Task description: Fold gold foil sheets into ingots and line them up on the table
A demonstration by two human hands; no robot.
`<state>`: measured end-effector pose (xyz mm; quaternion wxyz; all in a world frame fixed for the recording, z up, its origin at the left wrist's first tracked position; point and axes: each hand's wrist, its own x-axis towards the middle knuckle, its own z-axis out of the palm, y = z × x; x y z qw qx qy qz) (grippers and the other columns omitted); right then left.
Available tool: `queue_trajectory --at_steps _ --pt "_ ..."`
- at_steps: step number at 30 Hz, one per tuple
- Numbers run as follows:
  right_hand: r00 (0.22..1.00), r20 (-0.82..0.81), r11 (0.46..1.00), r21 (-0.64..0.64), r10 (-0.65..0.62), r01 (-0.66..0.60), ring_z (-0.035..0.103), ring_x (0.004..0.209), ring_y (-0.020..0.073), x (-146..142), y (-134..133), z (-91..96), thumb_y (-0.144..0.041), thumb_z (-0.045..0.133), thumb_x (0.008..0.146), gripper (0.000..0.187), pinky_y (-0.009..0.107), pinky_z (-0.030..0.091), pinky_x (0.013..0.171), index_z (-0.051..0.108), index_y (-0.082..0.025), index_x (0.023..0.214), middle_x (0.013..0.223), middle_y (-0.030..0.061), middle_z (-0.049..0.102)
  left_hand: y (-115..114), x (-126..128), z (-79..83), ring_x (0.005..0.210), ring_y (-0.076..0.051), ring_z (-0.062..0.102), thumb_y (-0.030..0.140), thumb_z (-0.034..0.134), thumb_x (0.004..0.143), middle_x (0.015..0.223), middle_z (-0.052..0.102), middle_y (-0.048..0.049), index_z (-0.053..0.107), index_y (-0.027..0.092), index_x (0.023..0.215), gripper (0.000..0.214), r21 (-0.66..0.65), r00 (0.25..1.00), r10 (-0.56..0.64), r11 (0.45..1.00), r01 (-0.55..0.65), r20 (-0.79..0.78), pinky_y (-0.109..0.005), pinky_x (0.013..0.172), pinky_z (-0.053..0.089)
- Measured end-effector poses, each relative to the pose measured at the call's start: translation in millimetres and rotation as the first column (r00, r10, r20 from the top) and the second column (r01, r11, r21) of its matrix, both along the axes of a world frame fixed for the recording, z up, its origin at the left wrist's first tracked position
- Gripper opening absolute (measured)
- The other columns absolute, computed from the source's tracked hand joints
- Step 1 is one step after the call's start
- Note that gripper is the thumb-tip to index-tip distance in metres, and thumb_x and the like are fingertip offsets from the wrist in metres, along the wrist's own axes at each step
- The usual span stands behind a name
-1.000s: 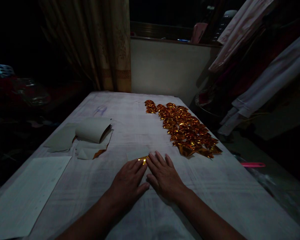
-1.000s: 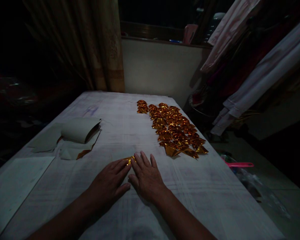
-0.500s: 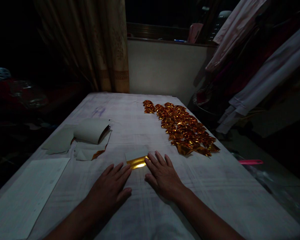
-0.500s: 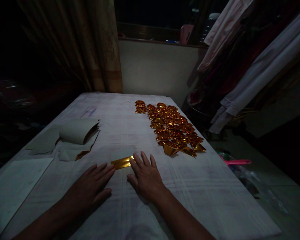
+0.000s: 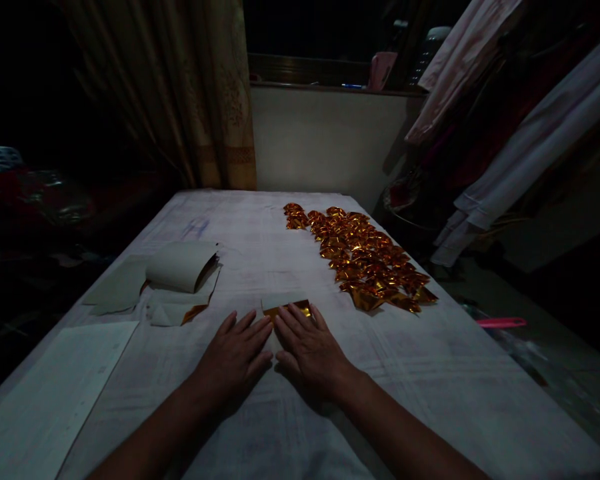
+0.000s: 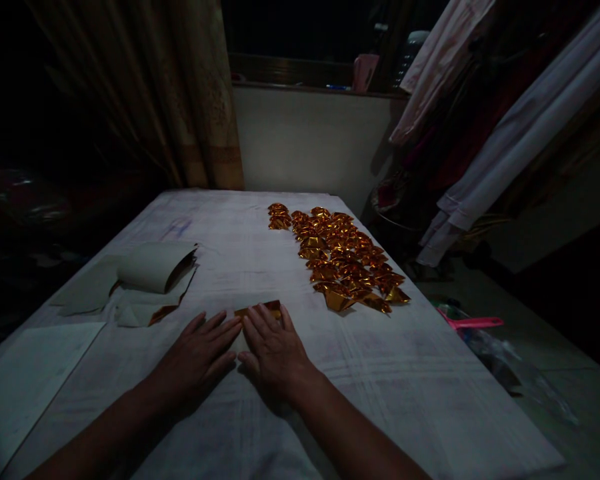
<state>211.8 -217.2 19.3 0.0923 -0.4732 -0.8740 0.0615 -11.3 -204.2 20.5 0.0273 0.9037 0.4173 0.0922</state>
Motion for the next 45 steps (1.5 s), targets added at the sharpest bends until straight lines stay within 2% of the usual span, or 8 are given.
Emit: queue_trajectory --at_steps 3,8,15,20,29,33,38,45 --pt "1.0 -0.001 0.997 -0.082 -0.012 0.012 0.028 0.151 0.0271 4 8 1.1 -0.05 0.038 0.105 0.061 0.059 0.018 0.123 0.034 -0.016 0.156 0.161 0.0124 0.033 11 7 4.4 0.141 -0.031 0.046 0.043 0.043 0.103 0.149 0.056 -0.006 0.053 0.023 0.145 0.048 -0.011 1.0 -0.014 1.0 0.013 -0.02 -0.055 0.117 0.029" --pt "0.985 0.02 0.98 -0.1 -0.172 0.173 0.026 0.152 0.0283 24 8 -2.3 -0.051 0.037 0.105 0.062 0.06 0.017 0.123 0.036 -0.015 0.156 0.162 0.0149 0.03 14 4 3.5 0.138 -0.031 0.049 0.042 0.043 0.102 0.146 0.059 -0.0052 0.056 0.024 0.141 0.045 0.02 1.0 -0.023 1.0 0.023 -0.009 -0.056 0.115 0.031" --pt "0.981 0.019 0.975 -0.107 -0.193 0.193 0.024 0.153 0.0281 28 7 -3.5 -0.054 0.039 0.103 0.065 0.059 0.016 0.124 0.036 -0.016 0.156 0.163 0.013 0.028 14 28 10.3 0.134 -0.029 0.054 0.039 0.043 0.103 0.134 0.068 -0.0081 0.065 0.02 0.125 0.037 0.142 0.999 -0.026 0.99 0.02 0.036 -0.054 0.119 0.027" --pt "0.982 0.011 0.975 -0.119 -0.186 0.186 0.022 0.153 0.0276 28 7 -3.7 -0.054 0.037 0.104 0.065 0.06 0.016 0.123 0.033 -0.017 0.157 0.164 0.0111 0.026 19 47 4.3 0.139 -0.028 0.049 0.049 0.043 0.102 0.151 0.053 -0.0114 0.049 0.018 0.146 0.054 0.072 0.994 -0.107 0.992 0.107 -0.005 -0.052 0.121 0.025" --pt "0.982 -0.007 0.977 -0.111 -0.186 0.184 0.024 0.153 0.0276 28 8 -5.9 -0.054 0.039 0.103 0.064 0.059 0.017 0.123 0.036 -0.018 0.156 0.163 0.0118 0.03 8 3 -1.5 0.142 -0.026 0.046 0.054 0.041 0.102 0.152 0.052 -0.0073 0.043 0.027 0.152 0.057 0.024 0.998 -0.063 0.998 0.064 -0.019 -0.051 0.124 0.019" --pt "0.983 -0.012 0.974 -0.14 -0.181 0.178 0.024 0.153 0.0285 29 8 -1.8 -0.054 0.041 0.103 0.065 0.059 0.017 0.123 0.037 -0.016 0.155 0.163 0.0128 0.03 11 1 7.3 0.136 -0.03 0.053 0.048 0.048 0.1 0.144 0.061 -0.0079 0.057 0.024 0.141 0.048 0.055 0.997 -0.066 0.996 0.067 -0.027 -0.056 0.121 0.022" --pt "0.986 -0.011 0.977 -0.133 -0.169 0.166 0.03 0.15 0.029 29 16 6.8 -0.047 0.046 0.102 0.058 0.059 0.02 0.122 0.042 -0.017 0.152 0.16 0.0142 0.037 26 17 18.6 0.123 -0.028 0.061 0.025 0.054 0.097 0.122 0.074 -0.0031 0.07 0.026 0.111 0.022 0.053 0.999 -0.021 0.998 0.019 0.046 -0.058 0.117 0.029" --pt "0.984 0.003 0.981 -0.08 -0.179 0.179 0.042 0.143 0.0308 18 35 23.9 -0.031 0.06 0.096 0.033 0.057 0.025 0.119 0.063 -0.02 0.126 0.144 0.0104 0.058 38 24 22.3 0.103 -0.023 0.066 0.021 0.057 0.094 0.106 0.074 -0.0028 0.064 0.023 0.098 0.008 0.008 0.997 0.003 1.0 -0.003 0.072 -0.053 0.109 0.04"
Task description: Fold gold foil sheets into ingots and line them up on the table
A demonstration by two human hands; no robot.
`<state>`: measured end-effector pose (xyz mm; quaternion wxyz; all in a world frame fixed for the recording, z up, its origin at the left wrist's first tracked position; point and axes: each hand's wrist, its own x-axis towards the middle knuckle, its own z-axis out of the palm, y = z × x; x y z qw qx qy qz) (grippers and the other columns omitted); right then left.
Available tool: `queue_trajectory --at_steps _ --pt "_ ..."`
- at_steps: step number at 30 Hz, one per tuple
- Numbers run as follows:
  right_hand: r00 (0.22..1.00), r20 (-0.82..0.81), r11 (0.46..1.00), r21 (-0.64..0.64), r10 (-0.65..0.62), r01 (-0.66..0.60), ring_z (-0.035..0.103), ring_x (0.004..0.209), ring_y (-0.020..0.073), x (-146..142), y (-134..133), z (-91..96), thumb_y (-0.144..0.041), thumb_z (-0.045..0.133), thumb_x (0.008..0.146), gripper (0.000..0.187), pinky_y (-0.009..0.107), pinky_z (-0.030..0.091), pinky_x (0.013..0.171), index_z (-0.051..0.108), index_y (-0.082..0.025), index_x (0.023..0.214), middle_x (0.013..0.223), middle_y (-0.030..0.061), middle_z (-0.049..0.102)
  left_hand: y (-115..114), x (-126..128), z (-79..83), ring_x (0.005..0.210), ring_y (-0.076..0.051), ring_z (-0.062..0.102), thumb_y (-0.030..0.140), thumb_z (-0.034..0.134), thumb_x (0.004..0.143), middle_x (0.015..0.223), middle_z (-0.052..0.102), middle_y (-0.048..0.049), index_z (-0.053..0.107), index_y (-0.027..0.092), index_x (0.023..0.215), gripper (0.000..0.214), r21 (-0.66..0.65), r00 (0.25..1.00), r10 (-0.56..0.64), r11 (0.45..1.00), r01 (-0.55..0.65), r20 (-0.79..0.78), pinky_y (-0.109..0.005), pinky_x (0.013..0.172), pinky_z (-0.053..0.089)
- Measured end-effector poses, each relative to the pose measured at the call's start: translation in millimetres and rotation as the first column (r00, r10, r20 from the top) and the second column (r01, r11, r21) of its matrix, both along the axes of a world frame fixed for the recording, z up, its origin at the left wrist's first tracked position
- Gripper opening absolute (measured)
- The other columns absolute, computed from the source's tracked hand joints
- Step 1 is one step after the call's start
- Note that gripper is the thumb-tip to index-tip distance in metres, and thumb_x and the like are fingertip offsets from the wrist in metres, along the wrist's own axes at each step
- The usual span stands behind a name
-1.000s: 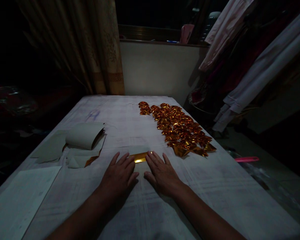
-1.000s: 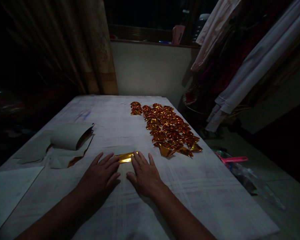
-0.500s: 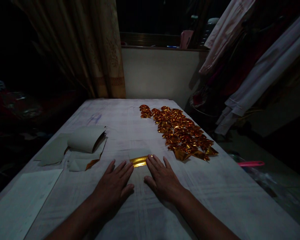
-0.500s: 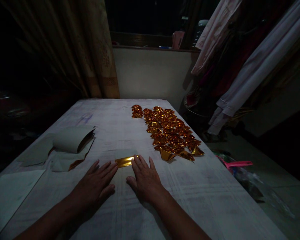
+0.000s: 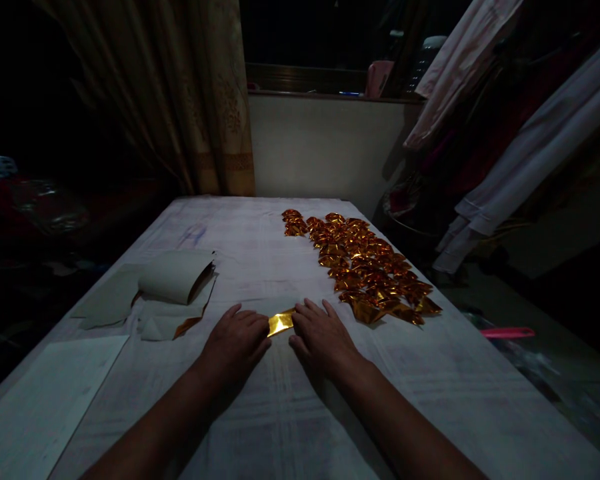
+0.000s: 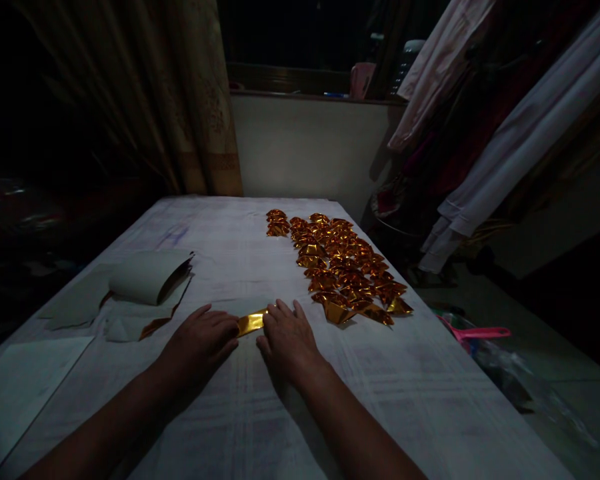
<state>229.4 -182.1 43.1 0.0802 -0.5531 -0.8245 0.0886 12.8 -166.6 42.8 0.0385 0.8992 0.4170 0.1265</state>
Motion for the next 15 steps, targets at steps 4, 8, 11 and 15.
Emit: queue_trajectory --at_steps 4,8,11,15 --pt "0.999 -0.04 0.991 0.131 -0.016 0.021 0.044 0.14 0.0321 -9 0 -12.1 -0.025 0.064 0.093 0.033 0.055 0.028 0.117 0.063 -0.019 0.125 0.144 0.0117 0.058 1 -7 -8.2 0.098 -0.023 0.067 0.02 0.058 0.094 0.103 0.074 -0.0029 0.063 0.023 0.101 0.008 0.026 0.998 -0.001 1.0 -0.001 0.058 -0.05 0.105 0.042" --pt "0.989 -0.139 0.951 0.311 0.052 -0.006 0.056 0.124 0.0282 -16 -4 -26.2 -0.021 0.064 0.094 0.021 0.044 0.04 0.102 0.068 -0.021 0.115 0.131 0.0084 0.067 2 -10 -14.6 0.096 -0.023 0.067 0.022 0.061 0.094 0.102 0.075 -0.0031 0.063 0.023 0.102 0.008 0.058 0.993 -0.027 0.998 0.02 0.115 -0.047 0.1 0.044" --pt "0.975 -0.201 0.937 0.35 0.095 -0.019 0.062 0.103 0.0234 -20 -4 -29.9 -0.023 0.066 0.094 0.014 0.036 0.043 0.085 0.071 -0.024 0.107 0.112 0.0049 0.074 1 -8 -15.8 0.092 -0.022 0.067 0.025 0.058 0.097 0.099 0.075 -0.003 0.064 0.022 0.101 0.008 0.062 0.987 -0.044 0.997 0.035 0.154 -0.045 0.096 0.045" --pt "0.96 -0.245 0.942 0.333 0.134 -0.047 0.062 0.092 0.0202 -23 0 -32.0 -0.023 0.07 0.092 0.01 0.032 0.041 0.076 0.072 -0.024 0.102 0.103 0.0025 0.075 -3 -5 -15.4 0.089 -0.021 0.067 0.03 0.056 0.099 0.096 0.075 -0.0015 0.066 0.023 0.099 0.012 0.065 0.98 -0.041 0.997 0.029 0.193 -0.046 0.099 0.042"
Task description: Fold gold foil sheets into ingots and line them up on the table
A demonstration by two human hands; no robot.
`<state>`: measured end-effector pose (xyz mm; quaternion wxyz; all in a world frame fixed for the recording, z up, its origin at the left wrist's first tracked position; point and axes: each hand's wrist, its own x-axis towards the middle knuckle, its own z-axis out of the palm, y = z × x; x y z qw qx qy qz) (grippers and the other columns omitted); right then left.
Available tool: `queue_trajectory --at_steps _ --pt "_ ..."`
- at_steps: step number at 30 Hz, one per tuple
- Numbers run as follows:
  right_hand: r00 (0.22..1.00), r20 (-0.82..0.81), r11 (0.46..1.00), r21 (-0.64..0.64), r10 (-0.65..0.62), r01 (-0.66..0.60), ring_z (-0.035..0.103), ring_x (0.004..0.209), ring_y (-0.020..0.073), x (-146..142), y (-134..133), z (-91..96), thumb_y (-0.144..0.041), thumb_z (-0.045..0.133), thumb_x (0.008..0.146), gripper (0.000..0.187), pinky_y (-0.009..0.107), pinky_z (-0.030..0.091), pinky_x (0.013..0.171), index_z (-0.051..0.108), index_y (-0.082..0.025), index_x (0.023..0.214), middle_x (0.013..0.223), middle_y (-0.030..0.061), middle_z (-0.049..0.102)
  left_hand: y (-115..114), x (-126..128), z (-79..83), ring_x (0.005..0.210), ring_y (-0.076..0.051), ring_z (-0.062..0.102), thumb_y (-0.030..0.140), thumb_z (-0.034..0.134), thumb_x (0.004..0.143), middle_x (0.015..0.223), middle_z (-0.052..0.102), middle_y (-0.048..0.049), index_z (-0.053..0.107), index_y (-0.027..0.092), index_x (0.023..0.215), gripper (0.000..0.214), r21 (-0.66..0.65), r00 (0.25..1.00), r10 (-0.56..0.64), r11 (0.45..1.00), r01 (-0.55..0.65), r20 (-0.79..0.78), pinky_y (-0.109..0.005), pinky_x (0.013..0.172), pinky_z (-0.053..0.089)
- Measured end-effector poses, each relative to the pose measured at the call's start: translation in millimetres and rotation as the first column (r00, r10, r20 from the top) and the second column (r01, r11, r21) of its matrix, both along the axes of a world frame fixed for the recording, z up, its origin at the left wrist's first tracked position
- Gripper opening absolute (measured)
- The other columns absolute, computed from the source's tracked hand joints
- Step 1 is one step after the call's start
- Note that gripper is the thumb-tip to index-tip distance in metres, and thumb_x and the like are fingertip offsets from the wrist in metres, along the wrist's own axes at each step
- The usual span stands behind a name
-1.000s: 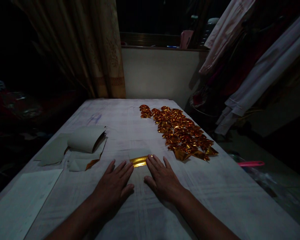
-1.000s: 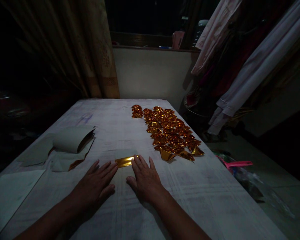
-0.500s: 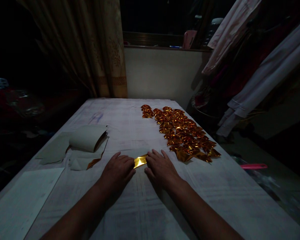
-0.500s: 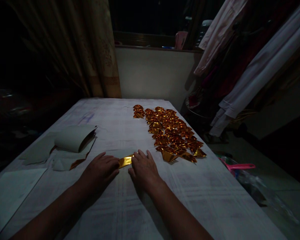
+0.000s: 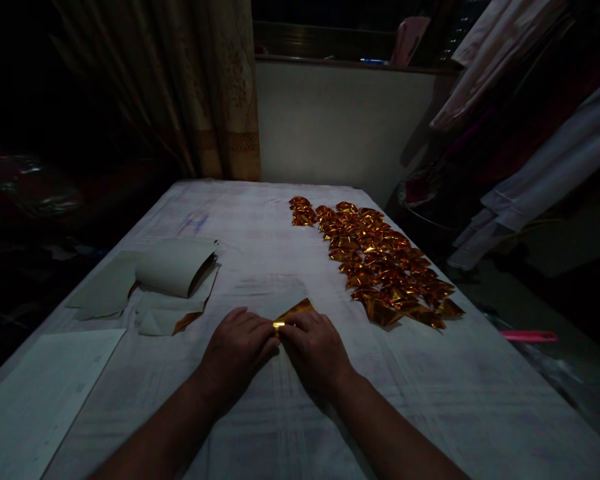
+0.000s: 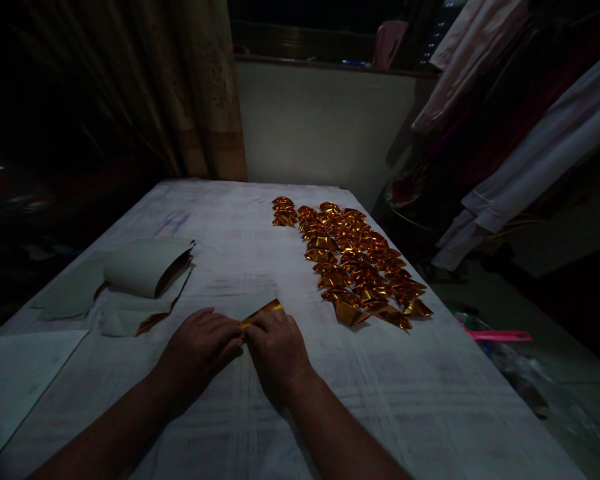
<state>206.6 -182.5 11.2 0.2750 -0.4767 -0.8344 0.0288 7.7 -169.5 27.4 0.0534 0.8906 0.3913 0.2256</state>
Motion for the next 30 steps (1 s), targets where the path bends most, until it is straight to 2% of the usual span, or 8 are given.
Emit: queue_trajectory --at_steps 6,13,23,30 --pt "0.998 -0.06 0.999 -0.023 0.026 -0.027 0.063 0.089 0.019 1 1 -2.1 -0.019 0.068 0.091 0.01 0.03 0.042 0.076 0.074 -0.024 0.096 0.098 0.0024 0.074 3 -9 -0.9 0.093 -0.022 0.064 0.033 0.063 0.095 0.1 0.074 -0.0015 0.071 0.025 0.1 0.012 -0.032 0.999 0.003 0.999 -0.002 0.032 -0.04 0.087 0.044" --pt "0.991 -0.129 0.997 -0.075 -0.025 0.015 0.062 0.085 0.019 -2 0 2.4 -0.021 0.069 0.089 0.006 0.031 0.041 0.076 0.074 -0.023 0.089 0.09 0.0025 0.071 7 -14 -4.9 0.09 -0.02 0.063 0.028 0.064 0.094 0.094 0.072 -0.0001 0.073 0.025 0.096 0.009 -0.081 0.994 0.066 0.995 -0.059 0.09 -0.038 0.084 0.043" --pt "0.991 -0.061 0.985 -0.131 -0.122 0.113 0.06 0.08 0.0186 -7 5 -0.6 -0.017 0.061 0.091 0.012 0.03 0.04 0.072 0.064 -0.019 0.08 0.083 0.0035 0.066 6 -8 -1.9 0.089 -0.021 0.061 0.028 0.062 0.095 0.092 0.07 -0.0011 0.07 0.023 0.091 0.01 -0.131 0.99 0.1 0.988 -0.086 0.1 -0.038 0.085 0.042" --pt "0.987 -0.033 0.978 -0.14 -0.16 0.154 0.059 0.08 0.0191 -11 6 2.5 -0.015 0.058 0.092 0.013 0.03 0.041 0.072 0.062 -0.021 0.081 0.084 0.0038 0.065 7 -1 -0.8 0.091 -0.022 0.059 0.028 0.063 0.093 0.09 0.068 -0.0013 0.069 0.023 0.085 0.01 -0.174 0.978 0.191 0.969 -0.174 0.083 -0.039 0.085 0.042"
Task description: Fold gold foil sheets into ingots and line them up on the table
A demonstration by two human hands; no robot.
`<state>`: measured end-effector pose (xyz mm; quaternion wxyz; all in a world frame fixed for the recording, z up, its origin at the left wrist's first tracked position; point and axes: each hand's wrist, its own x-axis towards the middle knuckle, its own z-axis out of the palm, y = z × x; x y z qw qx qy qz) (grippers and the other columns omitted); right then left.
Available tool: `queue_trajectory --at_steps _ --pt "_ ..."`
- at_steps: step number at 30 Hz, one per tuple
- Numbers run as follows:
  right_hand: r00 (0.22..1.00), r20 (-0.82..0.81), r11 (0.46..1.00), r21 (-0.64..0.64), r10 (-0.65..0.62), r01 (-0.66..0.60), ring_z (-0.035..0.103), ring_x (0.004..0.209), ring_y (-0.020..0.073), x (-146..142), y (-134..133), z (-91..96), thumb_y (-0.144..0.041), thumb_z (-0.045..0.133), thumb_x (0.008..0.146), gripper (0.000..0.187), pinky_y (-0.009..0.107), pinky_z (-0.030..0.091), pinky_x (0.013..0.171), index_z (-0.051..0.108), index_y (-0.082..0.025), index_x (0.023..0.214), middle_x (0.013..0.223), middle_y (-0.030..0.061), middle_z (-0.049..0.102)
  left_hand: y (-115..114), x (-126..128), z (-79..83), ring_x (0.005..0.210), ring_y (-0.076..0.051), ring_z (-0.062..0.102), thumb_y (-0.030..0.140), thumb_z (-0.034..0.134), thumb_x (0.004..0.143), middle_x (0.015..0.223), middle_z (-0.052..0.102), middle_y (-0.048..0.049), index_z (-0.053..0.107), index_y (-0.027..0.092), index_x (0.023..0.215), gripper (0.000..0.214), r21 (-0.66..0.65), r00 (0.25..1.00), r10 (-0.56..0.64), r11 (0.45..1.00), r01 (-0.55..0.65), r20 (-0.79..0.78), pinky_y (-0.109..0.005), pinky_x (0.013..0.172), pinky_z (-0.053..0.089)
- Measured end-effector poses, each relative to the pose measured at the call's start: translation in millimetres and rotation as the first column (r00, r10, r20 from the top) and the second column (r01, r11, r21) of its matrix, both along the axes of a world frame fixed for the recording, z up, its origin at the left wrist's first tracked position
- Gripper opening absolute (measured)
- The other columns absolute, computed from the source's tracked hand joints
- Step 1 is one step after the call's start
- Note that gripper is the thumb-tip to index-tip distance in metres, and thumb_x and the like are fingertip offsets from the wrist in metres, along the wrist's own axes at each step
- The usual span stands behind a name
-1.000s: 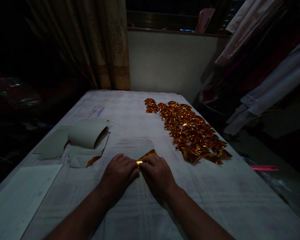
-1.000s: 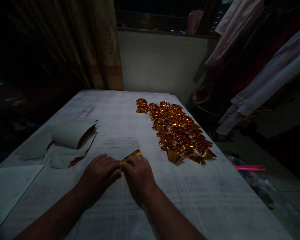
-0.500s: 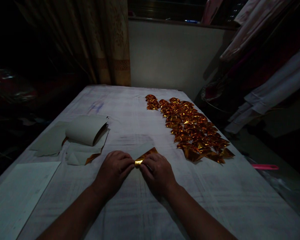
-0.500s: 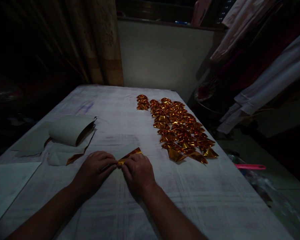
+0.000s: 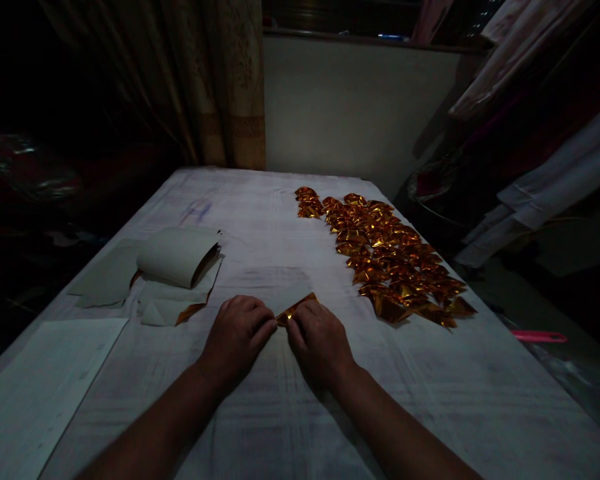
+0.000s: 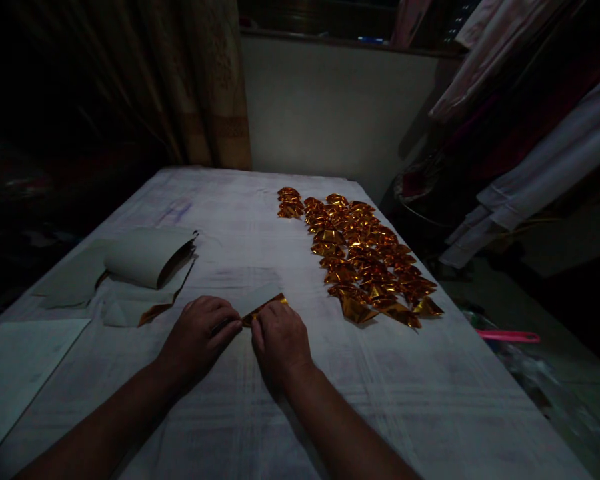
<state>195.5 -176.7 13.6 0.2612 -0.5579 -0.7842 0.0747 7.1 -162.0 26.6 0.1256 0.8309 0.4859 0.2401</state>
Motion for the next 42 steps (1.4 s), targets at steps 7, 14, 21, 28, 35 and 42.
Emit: queue_trajectory --at_steps 7,14,21,28,35,42 --pt "1.0 -0.026 1.0 0.011 -0.005 0.005 0.061 0.086 0.0201 0 0 -4.8 -0.013 0.059 0.09 0.01 0.031 0.044 0.076 0.06 -0.02 0.083 0.09 0.0047 0.066 -1 7 -1.5 0.091 -0.023 0.057 0.031 0.06 0.095 0.088 0.066 -0.0024 0.067 0.023 0.084 0.016 0.006 0.997 0.064 0.998 -0.064 -0.033 -0.04 0.084 0.041" --pt "0.999 -0.038 0.999 0.037 -0.004 0.005 0.061 0.084 0.0199 1 1 -7.8 -0.014 0.055 0.093 0.012 0.032 0.046 0.076 0.059 -0.022 0.084 0.089 0.0045 0.066 -1 12 -0.1 0.088 -0.023 0.056 0.031 0.06 0.094 0.086 0.065 -0.0025 0.064 0.022 0.08 0.017 0.023 0.995 0.09 0.996 -0.089 -0.046 -0.041 0.083 0.041" --pt "0.999 -0.035 1.0 0.008 -0.004 0.005 0.061 0.086 0.0198 1 1 -6.9 -0.014 0.055 0.094 0.011 0.031 0.045 0.076 0.058 -0.021 0.085 0.091 0.0054 0.066 0 15 -1.7 0.087 -0.024 0.055 0.027 0.061 0.094 0.086 0.064 -0.0035 0.062 0.021 0.079 0.016 0.027 0.99 0.108 0.994 -0.106 -0.096 -0.042 0.082 0.041" --pt "1.0 -0.026 1.0 0.026 -0.013 0.014 0.06 0.085 0.0204 0 1 -8.2 -0.015 0.053 0.094 0.012 0.032 0.045 0.075 0.058 -0.021 0.085 0.09 0.0052 0.065 0 16 -2.3 0.087 -0.024 0.056 0.026 0.061 0.093 0.086 0.063 -0.0035 0.061 0.022 0.078 0.015 0.032 0.988 0.125 0.992 -0.122 -0.092 -0.041 0.082 0.04" --pt "0.999 -0.033 0.999 0.032 -0.013 0.014 0.059 0.085 0.0206 1 1 -8.7 -0.013 0.053 0.093 0.011 0.032 0.045 0.075 0.056 -0.022 0.087 0.09 0.0045 0.064 0 16 -1.6 0.087 -0.023 0.054 0.026 0.06 0.093 0.086 0.062 -0.0029 0.058 0.021 0.077 0.016 0.027 0.987 0.128 0.992 -0.126 -0.102 -0.041 0.082 0.04" --pt "1.0 -0.021 1.0 0.014 -0.02 0.02 0.059 0.084 0.0206 -1 1 -6.4 -0.013 0.056 0.092 0.01 0.032 0.044 0.073 0.058 -0.021 0.087 0.089 0.004 0.063 0 16 -3.6 0.088 -0.023 0.054 0.025 0.063 0.091 0.087 0.061 -0.0023 0.056 0.022 0.078 0.015 0.027 0.986 0.138 0.99 -0.136 -0.093 -0.041 0.083 0.04"
